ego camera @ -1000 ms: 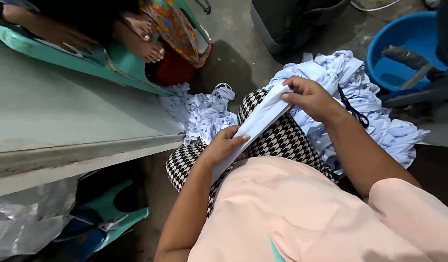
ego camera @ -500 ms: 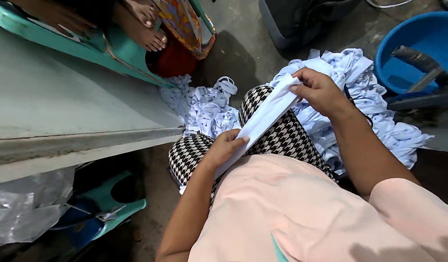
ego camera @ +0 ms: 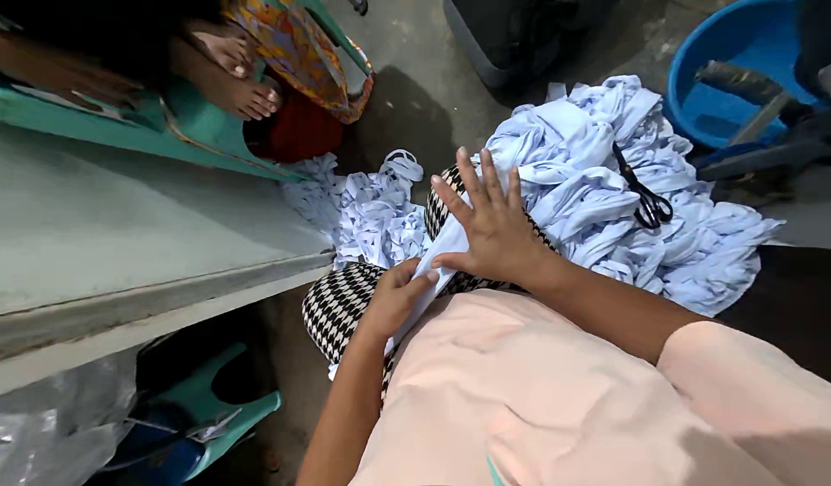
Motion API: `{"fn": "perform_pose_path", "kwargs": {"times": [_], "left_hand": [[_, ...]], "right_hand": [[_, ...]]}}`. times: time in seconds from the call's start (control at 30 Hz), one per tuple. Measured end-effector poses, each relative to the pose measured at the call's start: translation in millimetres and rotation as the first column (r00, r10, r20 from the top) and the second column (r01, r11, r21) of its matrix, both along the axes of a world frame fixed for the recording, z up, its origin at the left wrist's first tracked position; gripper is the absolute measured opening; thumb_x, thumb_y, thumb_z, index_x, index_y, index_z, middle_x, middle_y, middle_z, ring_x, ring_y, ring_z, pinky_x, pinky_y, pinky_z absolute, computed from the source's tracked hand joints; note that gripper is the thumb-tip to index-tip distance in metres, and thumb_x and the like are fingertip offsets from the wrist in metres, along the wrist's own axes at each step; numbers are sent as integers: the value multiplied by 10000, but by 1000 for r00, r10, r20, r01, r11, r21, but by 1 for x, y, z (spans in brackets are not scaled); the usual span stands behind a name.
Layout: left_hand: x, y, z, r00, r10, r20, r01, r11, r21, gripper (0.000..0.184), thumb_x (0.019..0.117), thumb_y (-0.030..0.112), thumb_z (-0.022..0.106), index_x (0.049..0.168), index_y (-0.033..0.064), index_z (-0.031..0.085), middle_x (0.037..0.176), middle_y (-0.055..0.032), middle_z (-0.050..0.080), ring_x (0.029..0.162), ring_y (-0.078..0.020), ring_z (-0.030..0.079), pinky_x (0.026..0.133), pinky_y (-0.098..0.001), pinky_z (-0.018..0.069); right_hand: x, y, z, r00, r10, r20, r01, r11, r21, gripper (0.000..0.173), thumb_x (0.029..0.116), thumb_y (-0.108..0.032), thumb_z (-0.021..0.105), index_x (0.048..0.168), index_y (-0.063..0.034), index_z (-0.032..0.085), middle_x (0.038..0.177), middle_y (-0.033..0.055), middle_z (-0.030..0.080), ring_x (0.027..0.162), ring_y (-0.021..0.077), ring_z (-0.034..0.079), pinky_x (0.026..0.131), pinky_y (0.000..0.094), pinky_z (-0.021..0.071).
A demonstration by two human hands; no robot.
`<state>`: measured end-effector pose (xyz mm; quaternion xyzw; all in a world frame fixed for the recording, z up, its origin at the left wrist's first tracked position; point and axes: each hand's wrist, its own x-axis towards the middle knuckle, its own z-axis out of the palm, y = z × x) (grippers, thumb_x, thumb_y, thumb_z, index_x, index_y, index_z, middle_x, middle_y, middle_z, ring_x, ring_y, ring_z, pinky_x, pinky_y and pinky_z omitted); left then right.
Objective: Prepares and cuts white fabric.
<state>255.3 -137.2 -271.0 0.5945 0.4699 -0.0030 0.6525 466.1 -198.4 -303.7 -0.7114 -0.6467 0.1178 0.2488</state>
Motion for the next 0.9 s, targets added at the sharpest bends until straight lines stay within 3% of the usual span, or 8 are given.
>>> {"fn": "perform_pose_path", "kwargs": {"times": [0.23, 0.5, 0.7, 0.83, 0.9], "left_hand": [[-4, -7, -2, 999, 44, 14, -45, 998, 34, 161, 978, 178, 587, 1014, 60, 691, 831, 12, 689, 754, -66, 654, 715, -268, 561], [-6, -9, -5, 995, 89, 49, -91, 995, 42, 168, 981, 141, 584, 1071, 45, 688, 904, -15, 700, 830, -89, 667, 788, -299, 570], [-9, -11, -7, 995, 79, 56, -83, 994, 78, 167, 1002, 141, 589, 1098, 45, 686, 890, -33, 690, 795, -95, 651, 749, -308, 563], [-9, -12, -6, 996, 62, 71, -69, 993, 97, 174, 1023, 157, 570, 1094, 45, 683, 878, -35, 682, 773, -98, 644, 727, -306, 558], [-9, -12, -6, 996, 63, 61, -70, 992, 107, 189, 1026, 153, 555, 1108, 40, 683, 886, -41, 686, 782, -105, 648, 734, -320, 560]], "right_hand": [[-7, -2, 1, 999, 50, 16, -50, 998, 26, 1089, 754, -829, 617, 1619, -228, 340, 1697, 217, 135, 1558, 470, 60, 1136, 808, 30], [-9, 0, -3, 998, 53, 14, -53, 999, -10, 1106, 762, -848, 580, 1628, -211, 320, 1702, 212, 121, 1553, 490, 43, 1114, 829, 50], [-6, 1, -4, 997, 70, -6, -71, 996, -57, 1082, 784, -895, 470, 1632, -242, 307, 1704, 211, 111, 1542, 523, 30, 1108, 836, 36], [-6, 0, -4, 997, 78, -1, -78, 995, -63, 1080, 787, -878, 493, 1632, -232, 306, 1700, 222, 114, 1540, 525, 48, 1105, 836, 54], [1, 0, -2, 995, 68, -77, -71, 997, -35, 1058, 805, -853, 517, 1624, -214, 320, 1692, 227, 148, 1535, 524, 92, 1127, 813, 83]]}}
